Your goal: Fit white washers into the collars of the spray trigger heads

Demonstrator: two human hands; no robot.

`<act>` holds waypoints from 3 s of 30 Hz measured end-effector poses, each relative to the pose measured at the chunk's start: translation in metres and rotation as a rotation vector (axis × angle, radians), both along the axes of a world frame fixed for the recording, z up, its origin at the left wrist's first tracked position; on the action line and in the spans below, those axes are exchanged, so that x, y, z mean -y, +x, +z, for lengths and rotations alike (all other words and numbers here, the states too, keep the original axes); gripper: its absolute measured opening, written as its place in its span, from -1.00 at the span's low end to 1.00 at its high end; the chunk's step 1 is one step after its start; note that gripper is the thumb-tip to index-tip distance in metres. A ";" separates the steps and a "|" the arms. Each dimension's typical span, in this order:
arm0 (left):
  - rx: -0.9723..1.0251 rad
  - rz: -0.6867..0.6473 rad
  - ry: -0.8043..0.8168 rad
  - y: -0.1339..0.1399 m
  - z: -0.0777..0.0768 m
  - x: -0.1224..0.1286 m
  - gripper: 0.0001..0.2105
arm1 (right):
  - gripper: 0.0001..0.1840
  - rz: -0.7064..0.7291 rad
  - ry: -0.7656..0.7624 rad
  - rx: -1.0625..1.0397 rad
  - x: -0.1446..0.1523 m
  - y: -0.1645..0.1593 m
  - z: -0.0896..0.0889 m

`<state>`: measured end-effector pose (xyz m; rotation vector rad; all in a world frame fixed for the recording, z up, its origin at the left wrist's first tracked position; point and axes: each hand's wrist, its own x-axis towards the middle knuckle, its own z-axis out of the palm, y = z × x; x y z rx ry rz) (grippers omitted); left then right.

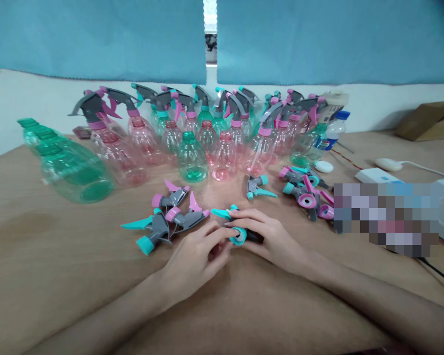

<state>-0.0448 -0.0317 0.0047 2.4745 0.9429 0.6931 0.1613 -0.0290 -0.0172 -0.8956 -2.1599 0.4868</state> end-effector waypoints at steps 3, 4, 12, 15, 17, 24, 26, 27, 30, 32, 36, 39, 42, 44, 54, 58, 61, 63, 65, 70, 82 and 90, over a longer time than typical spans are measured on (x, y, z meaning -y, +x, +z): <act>0.025 -0.008 -0.017 0.001 0.001 0.000 -0.81 | -0.67 0.006 0.009 0.008 0.001 0.000 0.000; 0.031 -0.009 -0.025 0.001 0.002 0.000 -0.83 | -0.68 0.011 0.010 0.013 0.001 0.000 0.000; 0.041 -0.027 -0.129 0.000 0.004 -0.002 -0.87 | -0.73 0.079 0.012 0.046 0.001 0.000 0.003; 0.032 -0.037 -0.141 0.000 0.004 -0.003 -0.87 | -0.72 0.068 0.017 0.043 0.001 0.001 0.002; 0.026 -0.037 -0.138 -0.001 0.004 -0.003 -0.85 | -0.72 0.065 0.024 0.042 0.001 0.001 0.002; 0.026 -0.023 -0.118 -0.001 0.004 -0.004 -0.82 | -0.72 0.047 0.025 0.036 0.000 0.002 0.001; 0.030 -0.022 -0.117 0.000 0.004 -0.003 -0.83 | -0.72 0.048 0.023 0.036 0.000 0.002 0.002; 0.030 -0.020 -0.119 0.000 0.004 -0.003 -0.84 | -0.72 0.048 0.023 0.037 0.000 0.002 0.002; 0.031 -0.004 -0.124 0.001 0.003 -0.002 -0.87 | -0.73 0.046 0.024 0.043 0.001 0.001 0.003; 0.031 0.014 -0.121 0.000 0.002 -0.002 -0.90 | -0.73 0.046 0.033 0.049 0.001 0.001 0.003; 0.033 0.031 -0.111 -0.001 -0.003 -0.003 -0.94 | -0.74 0.035 0.048 0.058 0.002 0.000 0.003; 0.023 0.035 -0.114 -0.001 -0.005 -0.005 -0.97 | -0.75 0.029 0.059 0.063 0.002 0.000 0.003; -0.001 0.023 -0.119 0.000 -0.006 -0.005 -0.97 | -0.76 0.025 0.067 0.083 0.002 -0.001 0.003; -0.010 0.017 -0.120 0.000 -0.006 -0.004 -0.95 | -0.76 0.023 0.068 0.090 0.002 -0.001 0.004; 0.023 -0.003 -0.141 0.000 0.003 -0.003 -0.89 | -0.73 0.008 0.051 0.066 0.003 -0.001 0.004; 0.022 -0.026 -0.217 0.000 0.007 -0.003 -0.88 | -0.71 -0.034 0.039 0.029 0.003 0.000 0.004; 0.046 -0.036 -0.299 0.000 0.009 -0.002 -0.87 | -0.72 -0.046 0.033 0.019 0.003 0.000 0.003; 0.067 -0.007 -0.340 0.002 0.011 -0.002 -0.89 | -0.72 -0.046 0.034 0.018 0.003 0.000 0.003; 0.089 0.039 -0.364 0.003 0.013 -0.002 -0.87 | -0.74 -0.045 0.034 0.022 0.003 -0.001 0.004; 0.128 0.137 -0.393 0.004 0.010 -0.006 -0.84 | -0.72 -0.045 0.038 0.012 0.003 -0.002 0.005; 0.340 0.176 -0.457 0.000 0.002 -0.008 -0.83 | -0.67 -0.072 -0.055 0.007 0.003 0.005 0.004; 0.330 0.065 -0.064 -0.002 0.004 0.004 -0.82 | -0.68 -0.067 -0.053 -0.026 0.004 0.004 0.005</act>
